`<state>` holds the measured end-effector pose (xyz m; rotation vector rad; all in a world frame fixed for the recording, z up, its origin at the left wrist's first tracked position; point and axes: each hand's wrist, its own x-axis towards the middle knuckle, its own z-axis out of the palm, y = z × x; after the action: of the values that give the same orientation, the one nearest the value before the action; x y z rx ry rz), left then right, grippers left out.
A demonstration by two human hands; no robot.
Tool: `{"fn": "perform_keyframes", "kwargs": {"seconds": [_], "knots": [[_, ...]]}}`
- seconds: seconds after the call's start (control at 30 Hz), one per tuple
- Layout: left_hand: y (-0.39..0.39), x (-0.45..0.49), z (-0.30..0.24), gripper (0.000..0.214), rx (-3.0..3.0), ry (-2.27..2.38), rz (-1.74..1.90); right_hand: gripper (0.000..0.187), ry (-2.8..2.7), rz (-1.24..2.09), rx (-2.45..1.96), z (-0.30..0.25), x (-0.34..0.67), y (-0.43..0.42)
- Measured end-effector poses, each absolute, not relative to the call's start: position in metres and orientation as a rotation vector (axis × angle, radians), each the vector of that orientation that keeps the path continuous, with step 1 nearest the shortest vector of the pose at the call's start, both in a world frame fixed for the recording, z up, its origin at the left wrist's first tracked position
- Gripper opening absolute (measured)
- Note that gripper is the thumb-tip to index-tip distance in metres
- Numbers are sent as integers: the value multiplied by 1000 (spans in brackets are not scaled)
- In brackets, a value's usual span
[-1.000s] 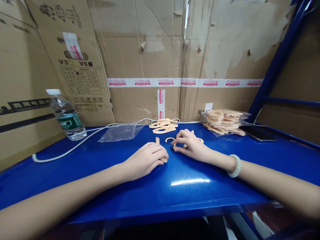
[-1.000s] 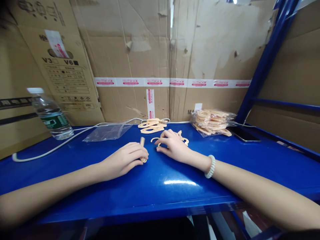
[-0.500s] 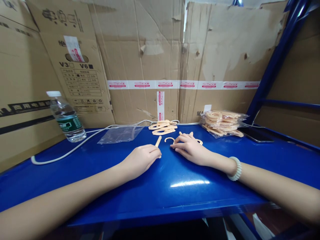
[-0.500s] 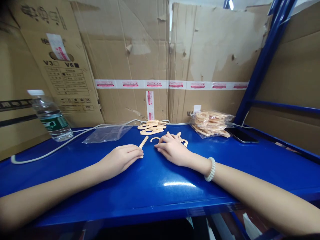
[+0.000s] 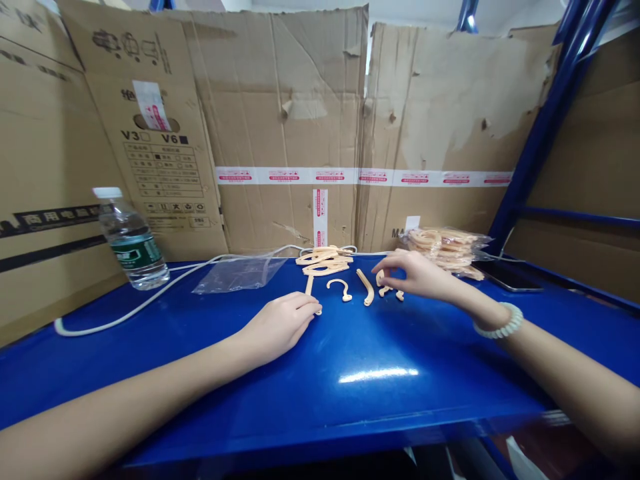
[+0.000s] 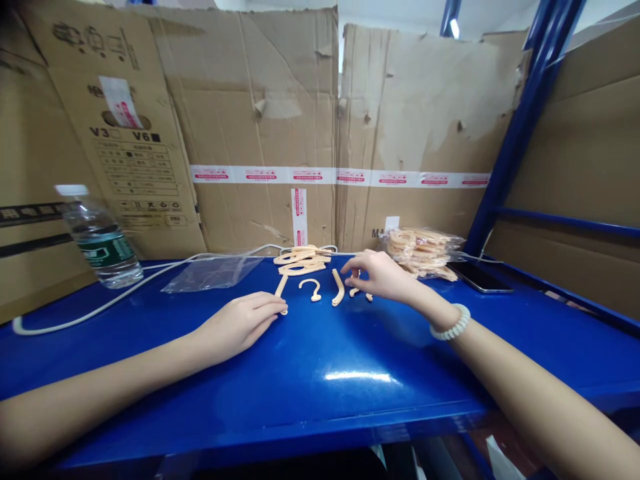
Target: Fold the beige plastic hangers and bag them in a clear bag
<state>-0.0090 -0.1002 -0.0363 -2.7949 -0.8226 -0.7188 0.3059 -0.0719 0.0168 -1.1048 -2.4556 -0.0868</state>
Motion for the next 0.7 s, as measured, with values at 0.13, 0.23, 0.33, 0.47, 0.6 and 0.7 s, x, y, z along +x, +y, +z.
{"fn": "perform_keyframes", "kwargs": {"seconds": [0.13, 0.23, 0.33, 0.47, 0.6, 0.7], "knots": [[-100, -9, -37, 29, -2778, -842, -694, 41, -2723, 30, -1271, 9, 325, -62], [-100, -9, -37, 29, -2772, -850, -652, 56, -2766, 95, -1354, 5, 332, -60], [-101, -9, -36, 30, -2787, -837, -642, 56, -2765, 133, -1340, 5, 328, -61], [-101, -9, -35, 30, -2788, -837, -645, 37, -2739, 150, -1257, 2, 317, -59], [-102, -9, -35, 29, -2771, -839, -673, 25, -2671, 140, -1215, -5, 310, -53], [-102, -9, -36, 29, -2743, -840, -646, 24, -2654, 164, -1212, -9, 309, -49]]}}
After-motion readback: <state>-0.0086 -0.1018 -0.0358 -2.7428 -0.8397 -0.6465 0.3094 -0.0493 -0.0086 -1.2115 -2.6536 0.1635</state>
